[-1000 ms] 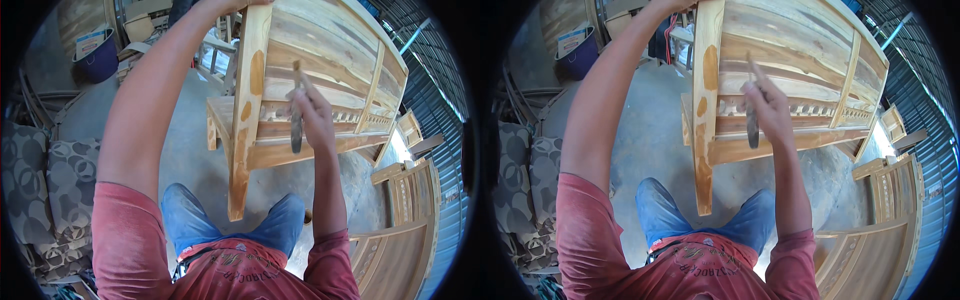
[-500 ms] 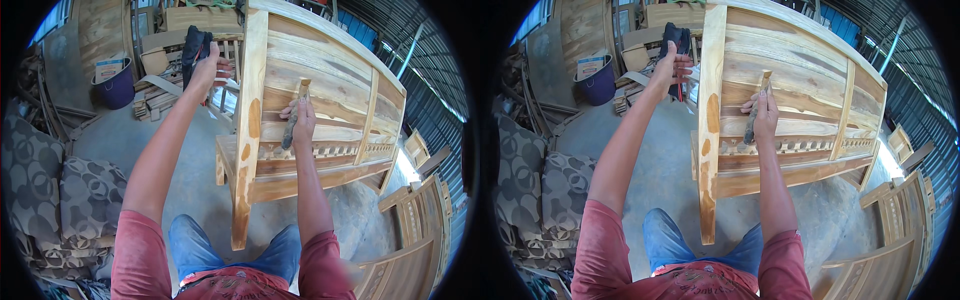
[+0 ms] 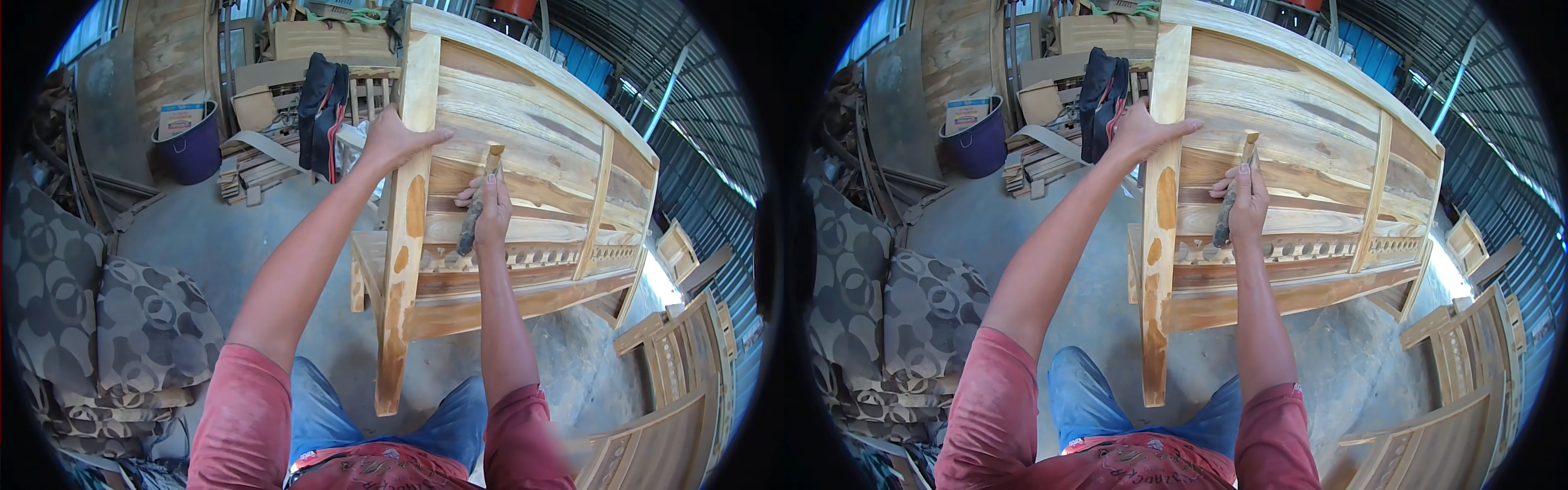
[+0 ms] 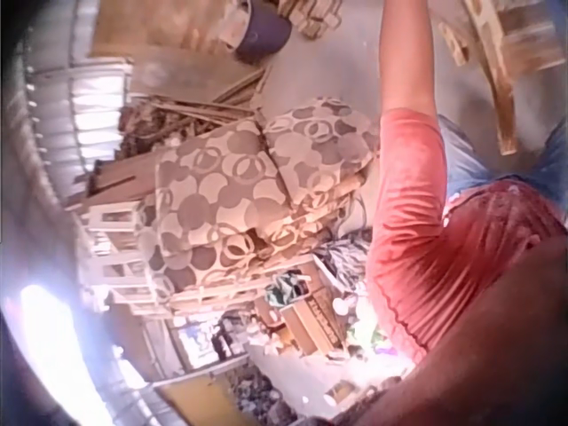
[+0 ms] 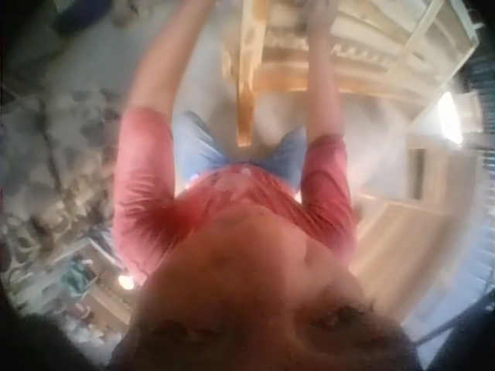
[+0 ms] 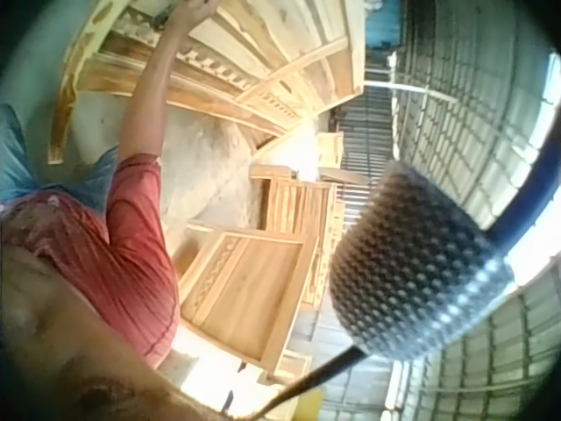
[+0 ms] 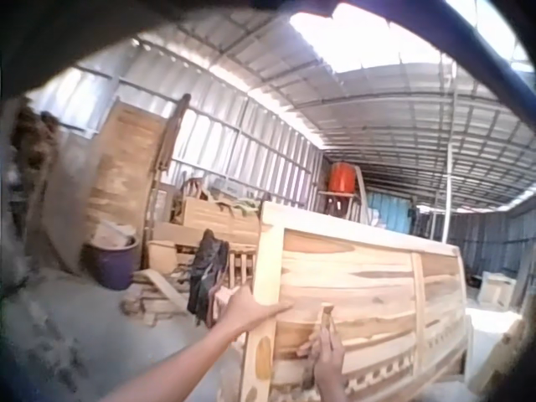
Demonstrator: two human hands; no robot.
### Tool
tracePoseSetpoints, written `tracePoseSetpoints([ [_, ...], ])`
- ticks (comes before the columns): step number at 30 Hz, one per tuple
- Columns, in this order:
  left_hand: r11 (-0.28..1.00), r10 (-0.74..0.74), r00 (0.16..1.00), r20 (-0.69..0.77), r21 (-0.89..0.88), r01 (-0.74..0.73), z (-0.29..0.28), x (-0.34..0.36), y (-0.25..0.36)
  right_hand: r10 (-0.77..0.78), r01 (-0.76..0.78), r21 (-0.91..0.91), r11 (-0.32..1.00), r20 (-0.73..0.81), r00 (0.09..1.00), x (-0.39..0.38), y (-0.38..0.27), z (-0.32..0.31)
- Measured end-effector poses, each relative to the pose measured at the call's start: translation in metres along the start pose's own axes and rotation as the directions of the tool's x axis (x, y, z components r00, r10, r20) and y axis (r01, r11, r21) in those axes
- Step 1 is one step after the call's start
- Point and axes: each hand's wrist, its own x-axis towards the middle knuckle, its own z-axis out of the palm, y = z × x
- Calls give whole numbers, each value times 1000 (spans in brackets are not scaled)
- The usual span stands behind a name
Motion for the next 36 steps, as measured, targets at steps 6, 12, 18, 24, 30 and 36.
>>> tracePoseSetpoints([
  [6, 992, -27, 1000, -15, 121, 28, -3, 4, 5, -226, 312, -671, 673, 215, 950, 35, -51, 19],
  [12, 989, -50, 999, 2, 139, 49, -3, 1, 8, -403, 735, -633, 243, 623, 670, 124, -106, 45],
  [18, 989, -60, 998, 1, 134, 60, -3, -1, 13, -310, 810, -586, -3, 771, 556, 157, -119, 56],
  [24, 987, -57, 998, -15, 148, 58, -3, -1, 8, -294, 832, -555, 21, 792, 535, 164, -120, 80],
  [30, 994, -49, 999, 18, 96, 47, -3, -3, 13, -178, 807, -585, -82, 805, 565, 169, -119, 72],
  [36, 991, -70, 997, 23, 120, 67, -5, 0, 15, -175, 782, -621, -60, 777, 604, 143, -127, 71],
])
